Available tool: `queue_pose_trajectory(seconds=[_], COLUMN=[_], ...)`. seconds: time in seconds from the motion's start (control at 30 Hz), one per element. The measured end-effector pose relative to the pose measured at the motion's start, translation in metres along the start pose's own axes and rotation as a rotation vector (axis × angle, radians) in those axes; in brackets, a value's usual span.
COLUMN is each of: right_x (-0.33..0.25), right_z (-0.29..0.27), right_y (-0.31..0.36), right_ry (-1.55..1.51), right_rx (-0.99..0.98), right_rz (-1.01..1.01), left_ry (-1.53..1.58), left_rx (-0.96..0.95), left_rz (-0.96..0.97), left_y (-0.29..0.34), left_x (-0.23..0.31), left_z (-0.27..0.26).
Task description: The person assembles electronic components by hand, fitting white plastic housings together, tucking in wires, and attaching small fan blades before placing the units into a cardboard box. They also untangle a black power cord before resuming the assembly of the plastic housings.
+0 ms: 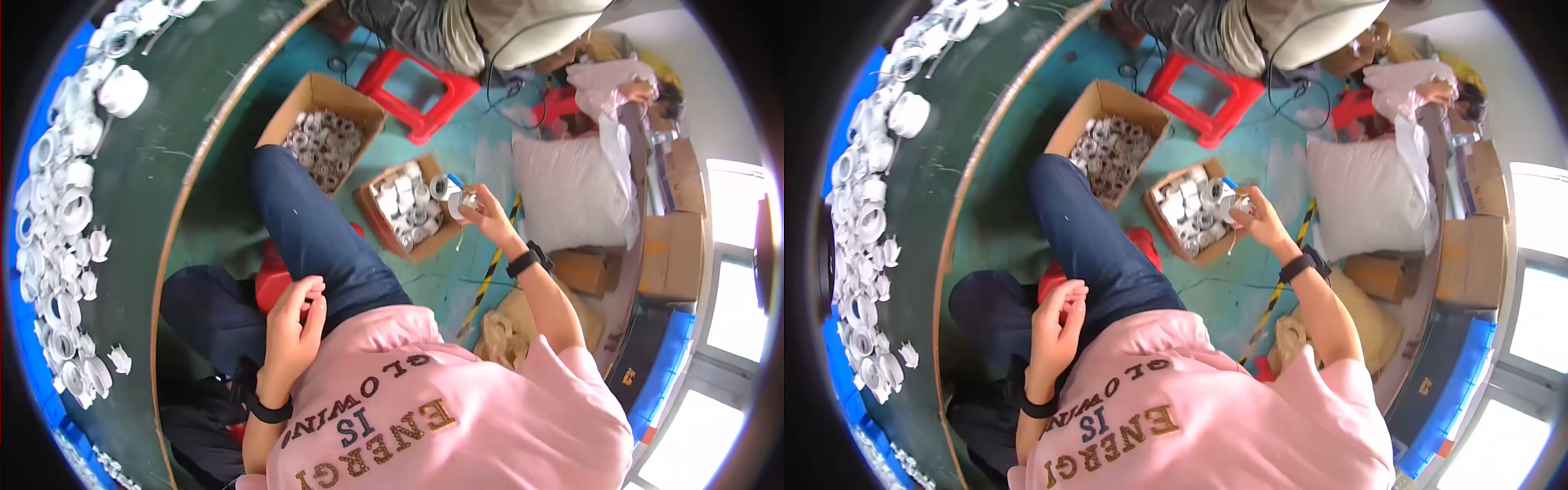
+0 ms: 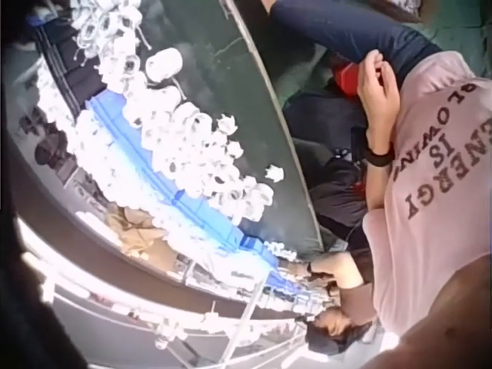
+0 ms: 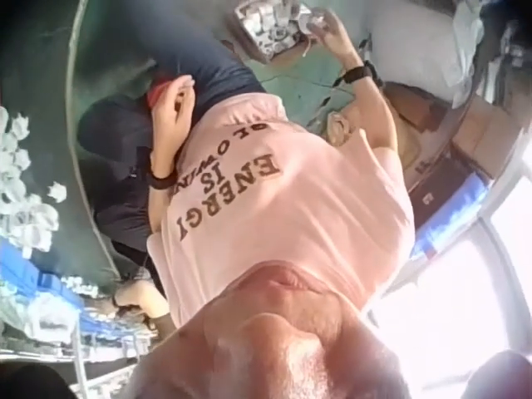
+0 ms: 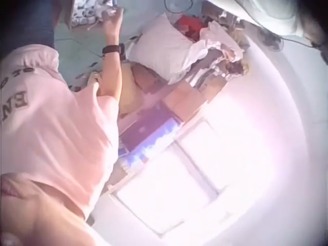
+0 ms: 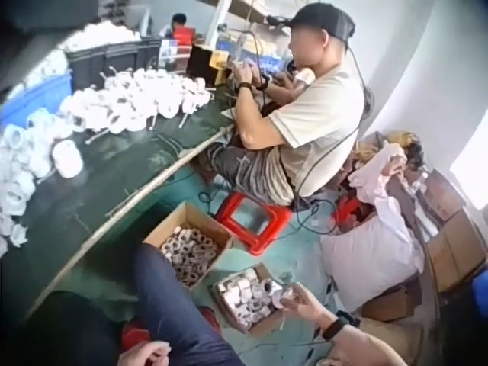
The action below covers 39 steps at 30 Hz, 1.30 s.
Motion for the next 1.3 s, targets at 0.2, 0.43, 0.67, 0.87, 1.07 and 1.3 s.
queue_pose_trajectory(seconds=[0.2,0.43,0.67,0.87,1.07,1.3], right_x=[-0.218,-0.422,-0.428,-0.428,-0.385,-0.338], right_z=[0.053,0.155,0.237,0.229,0.243,0.312], right_y=[0.011,-0.035,-0.164,-0.171,-0.148,-0.112], right_ry=[0.191,0.419,1.111,1.119,0.056,-0.311], right_rx=[-0.250,-0.487,-0.491,-0.297,-0.670,-0.952], right_rz=[-0.176,-0.501,-0.638,-0.578,-0.393,-0.187], left_ry=[-0.051,-0.023,-0.003,0.029,0.167,0.441], left_rx=[0.095,0.270,0.374,0.360,0.351,0.576], left_rz=[0.116,0.142,0.179,0.221,0.273,0.345], left_y=[0.016,0.046,0.038,0.029,0.006,-0.005], left_x=[0.011,0.025,0.022,0.050,0.068,0.073], left_z=[-0.028,-0.063,-0.090,-0.127,-0.149,-0.159])
Point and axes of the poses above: each hand's wrist, its own y-axis away from the middle knuckle, its own z-axis out of the palm, x = y × z, the point moved 8 cm from there along -y, towards the middle knuckle, and after that the axes turned 14 degrees about -x, right-handed, at the moved point
